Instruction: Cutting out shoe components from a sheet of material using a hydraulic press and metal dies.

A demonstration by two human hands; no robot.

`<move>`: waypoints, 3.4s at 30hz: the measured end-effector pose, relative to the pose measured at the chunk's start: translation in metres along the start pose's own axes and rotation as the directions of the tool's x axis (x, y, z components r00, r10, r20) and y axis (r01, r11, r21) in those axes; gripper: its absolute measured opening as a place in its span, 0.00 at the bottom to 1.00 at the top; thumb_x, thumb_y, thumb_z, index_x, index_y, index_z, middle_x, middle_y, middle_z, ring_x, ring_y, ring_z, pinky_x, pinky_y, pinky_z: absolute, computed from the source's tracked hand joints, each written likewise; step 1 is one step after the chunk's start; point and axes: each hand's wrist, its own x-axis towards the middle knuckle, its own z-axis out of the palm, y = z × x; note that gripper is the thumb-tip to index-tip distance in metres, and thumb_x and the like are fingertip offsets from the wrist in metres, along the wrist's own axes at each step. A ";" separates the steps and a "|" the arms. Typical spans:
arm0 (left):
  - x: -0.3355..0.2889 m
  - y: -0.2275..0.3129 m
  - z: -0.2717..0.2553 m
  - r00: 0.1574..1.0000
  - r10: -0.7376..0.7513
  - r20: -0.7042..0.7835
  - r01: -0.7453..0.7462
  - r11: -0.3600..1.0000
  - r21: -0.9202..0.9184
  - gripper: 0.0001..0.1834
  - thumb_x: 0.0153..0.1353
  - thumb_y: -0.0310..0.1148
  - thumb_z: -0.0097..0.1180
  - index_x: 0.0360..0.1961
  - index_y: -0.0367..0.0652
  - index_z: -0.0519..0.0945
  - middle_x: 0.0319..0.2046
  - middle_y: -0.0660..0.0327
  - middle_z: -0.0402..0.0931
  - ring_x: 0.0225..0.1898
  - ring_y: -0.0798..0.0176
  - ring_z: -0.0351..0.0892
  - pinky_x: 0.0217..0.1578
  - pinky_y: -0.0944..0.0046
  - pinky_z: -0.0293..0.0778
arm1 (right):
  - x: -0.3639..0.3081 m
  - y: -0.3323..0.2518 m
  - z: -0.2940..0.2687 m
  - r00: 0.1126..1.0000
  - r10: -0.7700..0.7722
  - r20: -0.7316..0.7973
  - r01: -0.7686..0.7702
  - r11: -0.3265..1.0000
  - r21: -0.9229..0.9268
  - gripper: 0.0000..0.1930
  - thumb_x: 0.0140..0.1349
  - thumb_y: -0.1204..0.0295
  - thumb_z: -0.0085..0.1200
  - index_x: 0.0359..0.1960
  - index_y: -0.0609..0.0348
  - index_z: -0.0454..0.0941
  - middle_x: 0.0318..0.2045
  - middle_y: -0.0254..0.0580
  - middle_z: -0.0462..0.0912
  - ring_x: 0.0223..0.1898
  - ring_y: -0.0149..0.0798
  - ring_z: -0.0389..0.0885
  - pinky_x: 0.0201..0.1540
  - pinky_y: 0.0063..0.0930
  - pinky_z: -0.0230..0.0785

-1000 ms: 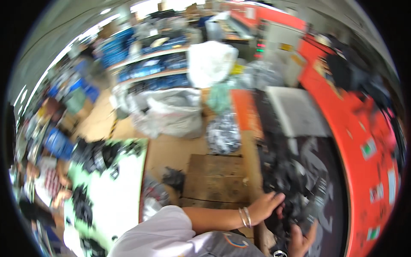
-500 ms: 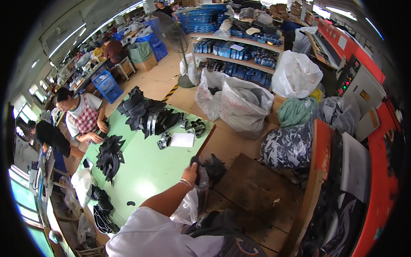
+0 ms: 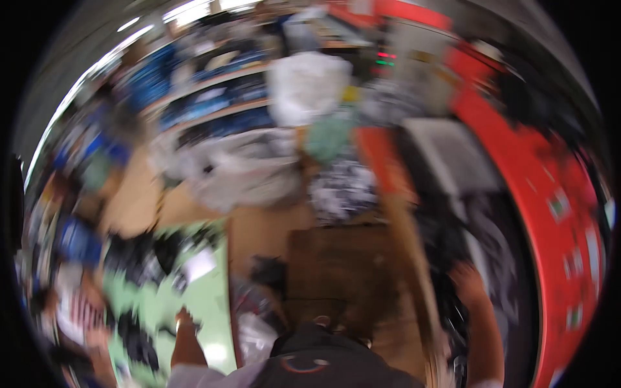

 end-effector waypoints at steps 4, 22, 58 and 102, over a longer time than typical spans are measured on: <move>-0.018 0.164 -0.035 0.700 0.671 0.246 0.065 0.283 -0.957 0.17 0.61 0.39 0.42 0.51 0.51 0.71 0.47 0.60 0.72 0.48 0.59 0.73 0.37 0.57 0.73 | 0.036 0.032 0.014 0.992 -0.126 -0.021 0.126 0.992 -0.013 0.12 0.52 0.73 0.52 0.39 0.57 0.78 0.39 0.45 0.77 0.45 0.49 0.75 0.52 0.43 0.68; -0.418 0.692 -0.379 -0.195 0.866 -0.461 -0.765 -0.428 -0.481 0.13 0.61 0.34 0.58 0.42 0.34 0.81 0.38 0.61 0.79 0.38 0.70 0.76 0.39 0.67 0.73 | -0.297 0.150 0.000 -0.006 0.982 -0.188 -0.843 0.096 0.529 0.13 0.58 0.63 0.55 0.32 0.61 0.82 0.31 0.54 0.82 0.38 0.58 0.79 0.43 0.46 0.71; -0.628 0.913 -0.264 -0.529 0.742 -0.412 -0.770 -0.624 -0.136 0.08 0.48 0.32 0.67 0.28 0.39 0.85 0.28 0.59 0.78 0.34 0.57 0.76 0.38 0.60 0.71 | -0.348 0.141 0.055 0.310 0.931 -0.191 -0.834 0.363 0.417 0.40 0.59 0.50 0.55 0.64 0.68 0.59 0.63 0.56 0.66 0.64 0.46 0.65 0.69 0.44 0.48; -0.521 0.600 -0.278 -0.749 0.658 -0.076 -0.637 -0.747 -0.190 0.09 0.56 0.38 0.60 0.25 0.46 0.84 0.24 0.58 0.78 0.32 0.52 0.78 0.34 0.56 0.74 | -0.243 -0.147 -0.013 0.443 0.896 -0.020 -0.738 0.378 0.559 0.24 0.48 0.58 0.66 0.42 0.60 0.78 0.37 0.45 0.79 0.42 0.49 0.76 0.46 0.38 0.70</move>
